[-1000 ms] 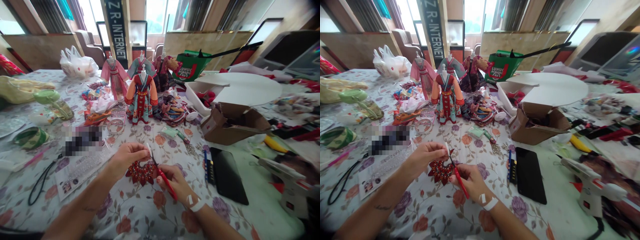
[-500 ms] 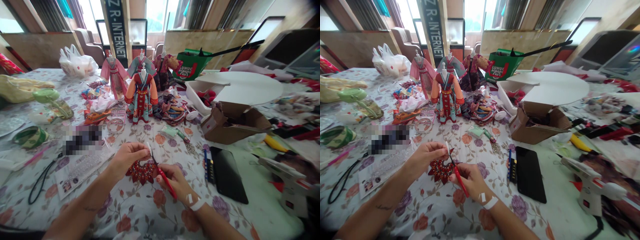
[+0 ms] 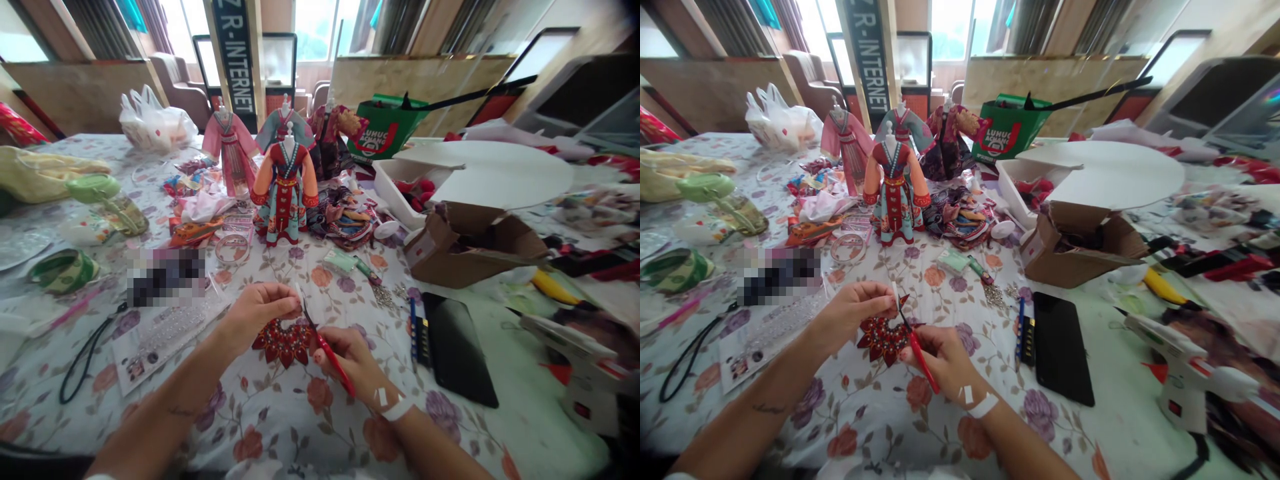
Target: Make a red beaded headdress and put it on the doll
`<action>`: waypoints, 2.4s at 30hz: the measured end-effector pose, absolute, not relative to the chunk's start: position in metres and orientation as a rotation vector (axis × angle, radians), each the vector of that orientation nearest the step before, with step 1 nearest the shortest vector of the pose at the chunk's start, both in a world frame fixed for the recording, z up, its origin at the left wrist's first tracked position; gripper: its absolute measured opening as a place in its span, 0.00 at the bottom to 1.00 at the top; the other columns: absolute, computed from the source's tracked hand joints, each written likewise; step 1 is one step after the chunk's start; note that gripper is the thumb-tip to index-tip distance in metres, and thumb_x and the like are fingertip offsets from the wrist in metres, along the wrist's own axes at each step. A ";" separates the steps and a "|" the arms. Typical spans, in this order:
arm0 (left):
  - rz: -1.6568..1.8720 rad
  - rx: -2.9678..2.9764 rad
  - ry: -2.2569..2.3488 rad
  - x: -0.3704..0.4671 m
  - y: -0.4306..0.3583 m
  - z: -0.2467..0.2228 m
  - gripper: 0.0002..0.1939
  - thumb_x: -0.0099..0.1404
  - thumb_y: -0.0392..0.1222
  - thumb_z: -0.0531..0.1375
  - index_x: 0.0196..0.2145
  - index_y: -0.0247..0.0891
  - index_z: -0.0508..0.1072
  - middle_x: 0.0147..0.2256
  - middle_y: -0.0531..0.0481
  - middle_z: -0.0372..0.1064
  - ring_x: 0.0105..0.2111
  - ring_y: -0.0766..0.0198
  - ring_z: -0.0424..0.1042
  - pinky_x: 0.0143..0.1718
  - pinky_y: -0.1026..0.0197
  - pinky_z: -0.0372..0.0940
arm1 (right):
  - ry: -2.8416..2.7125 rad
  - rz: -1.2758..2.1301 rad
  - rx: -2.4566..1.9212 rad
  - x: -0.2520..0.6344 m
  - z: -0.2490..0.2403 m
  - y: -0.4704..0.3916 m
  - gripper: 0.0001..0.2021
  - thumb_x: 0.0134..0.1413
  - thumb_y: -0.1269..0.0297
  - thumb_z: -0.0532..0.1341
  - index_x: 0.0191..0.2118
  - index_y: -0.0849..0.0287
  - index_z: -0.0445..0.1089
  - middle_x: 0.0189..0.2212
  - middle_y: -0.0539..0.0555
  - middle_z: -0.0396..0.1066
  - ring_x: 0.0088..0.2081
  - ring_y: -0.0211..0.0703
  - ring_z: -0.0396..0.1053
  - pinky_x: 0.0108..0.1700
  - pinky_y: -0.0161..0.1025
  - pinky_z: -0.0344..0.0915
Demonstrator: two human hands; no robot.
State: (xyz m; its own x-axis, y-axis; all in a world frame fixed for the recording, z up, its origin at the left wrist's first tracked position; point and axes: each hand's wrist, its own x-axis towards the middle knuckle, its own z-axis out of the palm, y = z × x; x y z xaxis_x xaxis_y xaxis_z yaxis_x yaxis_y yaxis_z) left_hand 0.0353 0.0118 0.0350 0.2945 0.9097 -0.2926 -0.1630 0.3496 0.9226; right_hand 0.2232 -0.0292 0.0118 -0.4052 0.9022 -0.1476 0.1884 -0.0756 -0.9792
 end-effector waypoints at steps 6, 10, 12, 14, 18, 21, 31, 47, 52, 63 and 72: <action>0.858 0.941 0.973 0.034 0.012 0.037 0.08 0.53 0.42 0.67 0.28 0.34 0.76 0.25 0.53 0.72 0.27 0.71 0.69 0.35 0.68 0.63 | -1.610 1.555 -1.195 0.224 0.014 -0.029 0.21 0.47 0.50 0.61 0.18 0.59 0.55 0.16 0.44 0.48 0.21 0.32 0.45 0.23 0.33 0.42; 0.859 0.952 1.001 0.034 0.012 0.037 0.09 0.52 0.43 0.67 0.28 0.34 0.76 0.26 0.53 0.72 0.28 0.70 0.69 0.36 0.67 0.63 | -1.588 1.568 -1.204 0.223 0.017 -0.030 0.21 0.47 0.51 0.61 0.18 0.59 0.54 0.16 0.44 0.48 0.21 0.32 0.45 0.23 0.33 0.42; 0.856 0.956 1.015 0.034 0.012 0.037 0.09 0.52 0.43 0.67 0.28 0.34 0.76 0.26 0.53 0.72 0.28 0.70 0.70 0.36 0.67 0.63 | -1.575 1.578 -1.203 0.223 0.018 -0.030 0.21 0.47 0.51 0.61 0.18 0.59 0.55 0.16 0.44 0.48 0.21 0.32 0.45 0.22 0.33 0.42; 0.855 0.964 1.021 0.034 0.012 0.037 0.09 0.52 0.43 0.67 0.28 0.34 0.76 0.26 0.53 0.72 0.28 0.70 0.69 0.36 0.67 0.63 | -1.568 1.580 -1.200 0.223 0.017 -0.031 0.20 0.47 0.51 0.61 0.18 0.59 0.55 0.16 0.44 0.49 0.21 0.32 0.45 0.22 0.33 0.42; 0.863 0.967 1.005 0.034 0.012 0.036 0.09 0.53 0.43 0.67 0.28 0.34 0.76 0.26 0.53 0.72 0.28 0.71 0.69 0.36 0.68 0.63 | -1.580 1.579 -1.189 0.223 0.015 -0.030 0.20 0.48 0.51 0.61 0.18 0.59 0.56 0.16 0.44 0.49 0.21 0.32 0.45 0.22 0.33 0.43; 0.864 0.967 1.003 0.033 0.012 0.035 0.09 0.53 0.43 0.67 0.28 0.35 0.76 0.26 0.54 0.72 0.28 0.71 0.70 0.36 0.68 0.64 | -1.596 1.560 -1.191 0.224 0.015 -0.030 0.21 0.49 0.51 0.60 0.18 0.59 0.55 0.16 0.44 0.49 0.21 0.32 0.45 0.22 0.33 0.43; 0.861 0.967 0.997 0.033 0.012 0.035 0.08 0.53 0.43 0.67 0.28 0.36 0.76 0.26 0.54 0.72 0.28 0.72 0.69 0.35 0.69 0.63 | -1.618 1.537 -1.166 0.224 0.010 -0.029 0.20 0.49 0.52 0.60 0.18 0.59 0.55 0.16 0.44 0.49 0.20 0.31 0.44 0.22 0.33 0.43; 0.807 1.055 1.028 0.027 0.015 0.038 0.09 0.53 0.43 0.66 0.28 0.34 0.76 0.26 0.53 0.72 0.28 0.71 0.69 0.34 0.69 0.62 | -1.676 1.549 -1.169 0.226 0.006 -0.028 0.20 0.50 0.52 0.61 0.19 0.60 0.58 0.17 0.45 0.51 0.21 0.32 0.47 0.22 0.33 0.44; 0.776 1.084 1.029 0.025 0.015 0.039 0.09 0.53 0.44 0.66 0.29 0.35 0.75 0.26 0.53 0.72 0.27 0.70 0.68 0.33 0.68 0.62 | -1.735 1.530 -1.199 0.228 0.004 -0.026 0.19 0.49 0.52 0.62 0.19 0.60 0.58 0.17 0.45 0.51 0.22 0.32 0.48 0.24 0.33 0.45; 0.738 1.165 1.114 0.022 0.016 0.038 0.10 0.54 0.46 0.65 0.29 0.35 0.76 0.27 0.52 0.73 0.28 0.68 0.70 0.34 0.66 0.63 | -1.814 1.483 -1.238 0.230 0.001 -0.026 0.19 0.51 0.53 0.61 0.20 0.61 0.59 0.18 0.45 0.52 0.23 0.33 0.49 0.25 0.33 0.46; 0.778 1.049 1.059 0.024 0.015 0.037 0.10 0.51 0.45 0.67 0.28 0.35 0.76 0.26 0.52 0.73 0.27 0.68 0.70 0.35 0.65 0.64 | -1.815 1.473 -1.238 0.230 0.001 -0.026 0.19 0.51 0.52 0.61 0.20 0.60 0.59 0.18 0.45 0.51 0.23 0.33 0.49 0.24 0.33 0.47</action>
